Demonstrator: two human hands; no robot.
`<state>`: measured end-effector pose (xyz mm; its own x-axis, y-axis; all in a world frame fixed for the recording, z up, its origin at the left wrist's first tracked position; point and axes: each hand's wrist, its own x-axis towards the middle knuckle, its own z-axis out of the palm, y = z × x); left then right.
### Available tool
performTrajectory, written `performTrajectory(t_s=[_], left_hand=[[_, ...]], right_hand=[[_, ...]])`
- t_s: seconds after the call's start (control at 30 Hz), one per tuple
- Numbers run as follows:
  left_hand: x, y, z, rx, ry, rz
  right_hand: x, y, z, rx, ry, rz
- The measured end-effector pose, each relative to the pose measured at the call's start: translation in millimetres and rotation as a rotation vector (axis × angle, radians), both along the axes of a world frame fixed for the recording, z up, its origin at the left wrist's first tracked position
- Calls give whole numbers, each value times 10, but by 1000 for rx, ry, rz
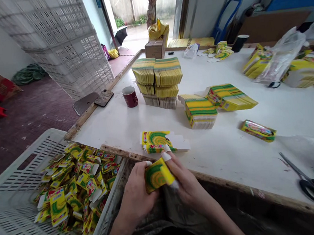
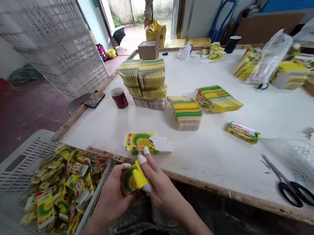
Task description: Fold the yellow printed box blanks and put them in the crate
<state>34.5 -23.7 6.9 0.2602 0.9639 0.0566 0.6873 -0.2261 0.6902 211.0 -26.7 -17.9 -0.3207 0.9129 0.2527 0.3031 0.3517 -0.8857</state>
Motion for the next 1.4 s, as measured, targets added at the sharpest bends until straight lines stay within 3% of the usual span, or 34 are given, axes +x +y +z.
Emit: performTrajectory(t_s=[0.1,0.33,0.43,0.5,0.57,0.63,0.7,0.77,0.83,0.9,1.0,1.07,1.13,1.23,1.33,1.4], left_hand=[[-112,41,110,12,45,-46],[-172,85,155,-37,13,-53],[-113,82,135,25,2,-18],[-87,80,92,22,-121,32],[-85,90,33,52,-437,194],[-103,121,-22,155,-887,461],[-128,166,-66,185,-1260,713],[-145,205,-100,65,-1425,846],[-148,222,-130,-44,-1426,887],[-137,215,-157,-41,-1403,863],[-85,174,-178,-14,-1391,759],[-7,134,-166,-33,-1371,647],[110,91,-123,-29,-1369,505],[310,49,-20,-49,-1406,356],[433,50,42,-131,-1352,454],[441,54,18,-98,-1236,535]], right_hand=[[79,35,89,-63,-133,152],[265,155,322,-83,-114,289],[152,116,245,-109,-3,118],[60,89,163,-124,90,38],[14,110,112,-125,156,11],[28,199,105,-75,126,-93],[75,341,116,20,-17,-296],[120,492,113,100,-241,-425],[145,611,83,112,-415,-434],[152,677,46,99,-494,-410],[142,669,42,94,-465,-449],[114,602,92,38,-332,-470],[53,490,166,-75,-99,-380],[-93,272,264,-332,296,-45],[-241,75,292,-581,596,232],[-307,0,272,-654,653,260]])
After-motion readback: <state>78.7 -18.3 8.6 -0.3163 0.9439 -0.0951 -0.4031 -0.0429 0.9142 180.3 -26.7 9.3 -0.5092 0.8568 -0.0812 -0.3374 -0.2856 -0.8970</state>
